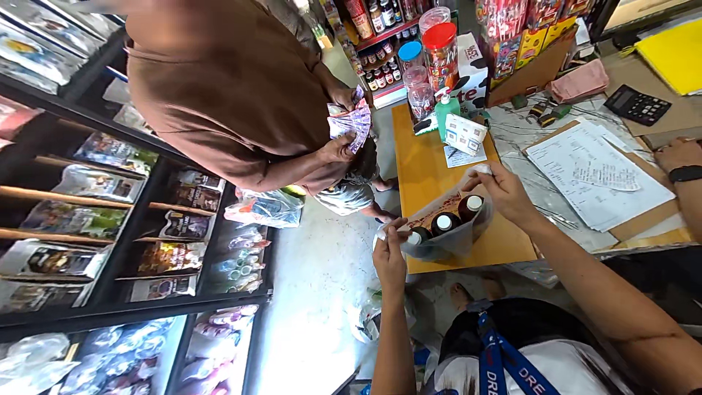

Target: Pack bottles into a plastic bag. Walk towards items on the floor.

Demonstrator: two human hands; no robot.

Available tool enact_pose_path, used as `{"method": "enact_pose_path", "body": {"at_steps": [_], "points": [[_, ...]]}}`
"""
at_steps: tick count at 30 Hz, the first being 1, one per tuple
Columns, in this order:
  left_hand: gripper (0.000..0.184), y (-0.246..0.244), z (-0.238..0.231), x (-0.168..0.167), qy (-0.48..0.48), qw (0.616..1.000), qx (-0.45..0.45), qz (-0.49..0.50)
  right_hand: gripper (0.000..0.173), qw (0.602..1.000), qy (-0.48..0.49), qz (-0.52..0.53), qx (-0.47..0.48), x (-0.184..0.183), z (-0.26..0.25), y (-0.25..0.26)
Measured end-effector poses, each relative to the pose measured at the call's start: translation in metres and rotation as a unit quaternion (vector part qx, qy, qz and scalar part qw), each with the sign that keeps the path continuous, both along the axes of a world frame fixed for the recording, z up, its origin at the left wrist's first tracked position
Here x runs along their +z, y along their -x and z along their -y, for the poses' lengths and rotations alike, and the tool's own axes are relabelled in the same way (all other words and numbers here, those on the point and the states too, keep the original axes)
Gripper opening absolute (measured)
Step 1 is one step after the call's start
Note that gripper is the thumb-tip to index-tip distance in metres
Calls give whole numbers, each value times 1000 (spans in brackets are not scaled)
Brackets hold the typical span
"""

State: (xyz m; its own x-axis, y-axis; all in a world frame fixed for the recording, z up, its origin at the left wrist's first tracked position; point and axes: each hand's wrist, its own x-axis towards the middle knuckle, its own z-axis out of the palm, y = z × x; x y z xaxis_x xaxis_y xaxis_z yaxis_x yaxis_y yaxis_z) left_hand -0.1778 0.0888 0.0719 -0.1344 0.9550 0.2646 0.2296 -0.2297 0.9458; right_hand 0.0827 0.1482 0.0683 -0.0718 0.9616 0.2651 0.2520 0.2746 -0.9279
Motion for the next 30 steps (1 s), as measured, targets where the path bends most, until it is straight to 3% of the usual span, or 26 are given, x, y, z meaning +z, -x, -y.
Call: {"method": "enact_pose_path", "body": {"at_steps": [8, 15, 23, 30], "points": [[29, -4, 2, 0, 6, 999, -5, 36, 24, 992, 44, -115, -1, 14, 34, 3], [28, 1, -3, 3, 13, 1000, -2, 20, 22, 988, 72, -131, 33, 20, 62, -5], [25, 2, -4, 11, 49, 994, -63, -77, 31, 991, 62, 54, 109, 31, 68, -22], [26, -3, -1, 9, 68, 987, -76, -121, 31, 986, 29, 92, 133, 22, 77, -11]]}}
